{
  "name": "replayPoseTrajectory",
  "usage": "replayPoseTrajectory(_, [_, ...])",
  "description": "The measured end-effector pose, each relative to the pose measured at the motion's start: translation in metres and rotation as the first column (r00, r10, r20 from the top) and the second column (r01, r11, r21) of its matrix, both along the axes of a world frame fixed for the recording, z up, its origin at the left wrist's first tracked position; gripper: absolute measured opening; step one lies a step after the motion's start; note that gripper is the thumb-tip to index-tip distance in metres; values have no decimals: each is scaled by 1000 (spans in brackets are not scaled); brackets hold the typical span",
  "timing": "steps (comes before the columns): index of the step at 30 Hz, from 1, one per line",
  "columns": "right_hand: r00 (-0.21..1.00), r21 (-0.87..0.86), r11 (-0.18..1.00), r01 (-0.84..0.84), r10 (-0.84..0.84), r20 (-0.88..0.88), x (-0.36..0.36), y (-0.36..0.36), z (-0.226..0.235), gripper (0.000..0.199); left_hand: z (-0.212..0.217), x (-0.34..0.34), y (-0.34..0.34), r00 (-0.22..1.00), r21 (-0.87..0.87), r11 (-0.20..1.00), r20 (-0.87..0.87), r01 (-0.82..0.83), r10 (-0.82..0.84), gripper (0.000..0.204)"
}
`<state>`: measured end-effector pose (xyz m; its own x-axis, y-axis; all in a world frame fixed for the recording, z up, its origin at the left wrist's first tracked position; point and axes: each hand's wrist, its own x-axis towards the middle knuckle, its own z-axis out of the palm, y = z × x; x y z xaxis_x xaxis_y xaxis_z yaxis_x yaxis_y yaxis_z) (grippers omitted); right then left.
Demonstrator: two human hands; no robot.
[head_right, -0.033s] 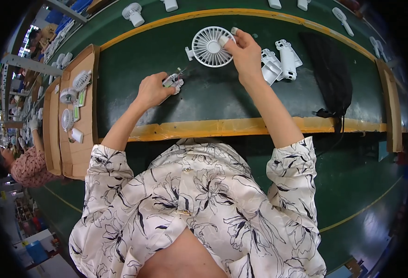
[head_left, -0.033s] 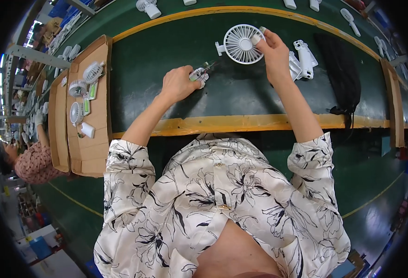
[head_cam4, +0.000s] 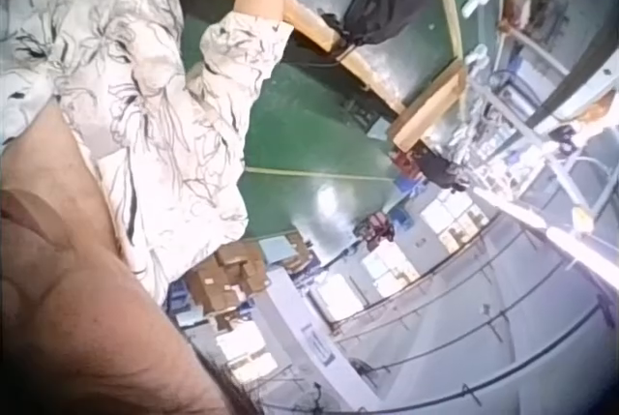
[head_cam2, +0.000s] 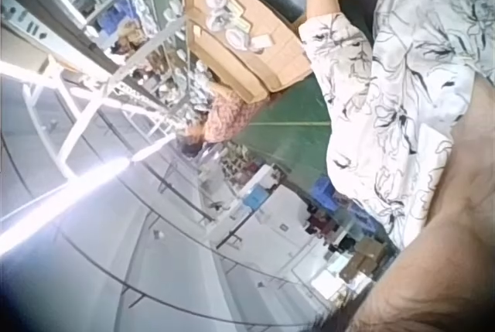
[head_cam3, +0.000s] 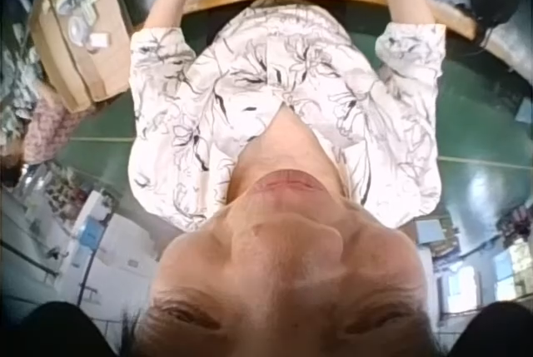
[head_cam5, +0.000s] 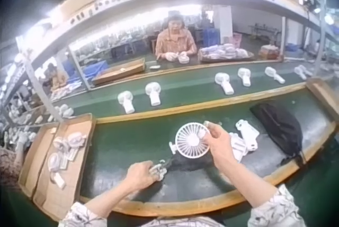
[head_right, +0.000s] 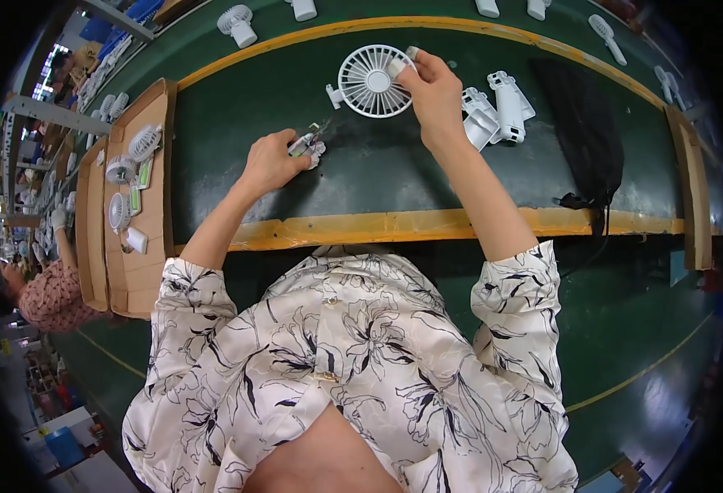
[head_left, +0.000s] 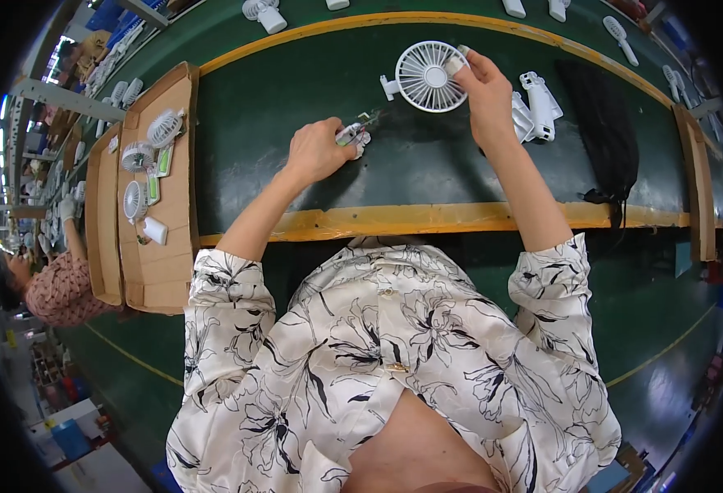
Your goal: The person assembles portable fans by positioning circuit boards, batteries, and fan heads into plastic handle housings, snapping the casing halves together by hand, and placing the assembled fans onto the conveyor belt.
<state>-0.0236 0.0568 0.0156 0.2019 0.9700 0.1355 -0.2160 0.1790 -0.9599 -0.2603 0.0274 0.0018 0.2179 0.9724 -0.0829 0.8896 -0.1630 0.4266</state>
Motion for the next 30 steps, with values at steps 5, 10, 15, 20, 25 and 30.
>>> replayPoseTrajectory(5, [993, -51, 998, -21, 14, -119, -15, -2, 16, 27, -1, -10, -27, 603, -504, 850, 729, 150, 325, 32])
replayPoseTrajectory(10, [980, -164, 978, -132, 104, -168, -35, -17, 31, 26, -7, -18, -59, 60, -606, 737, 783, 301, 619, 27])
replayPoseTrajectory(15, [921, -216, 902, -373, 331, -207, -61, -27, 40, 22, -7, -16, -66, 49, -646, 736, 757, 201, 651, 25])
replayPoseTrajectory(20, [959, -160, 951, -264, 276, 58, -89, -10, 19, 23, 6, -11, -75, 176, -569, 802, 821, 180, 543, 27])
replayPoseTrajectory(25, [883, 53, 963, -265, 220, 415, -111, -4, 7, 27, 7, -14, -80, 167, -491, 839, 870, 235, 463, 31])
replayPoseTrajectory(30, [874, 52, 972, -230, 183, 451, -122, 4, 0, 28, 6, -26, -65, 193, -477, 850, 877, 223, 441, 27])
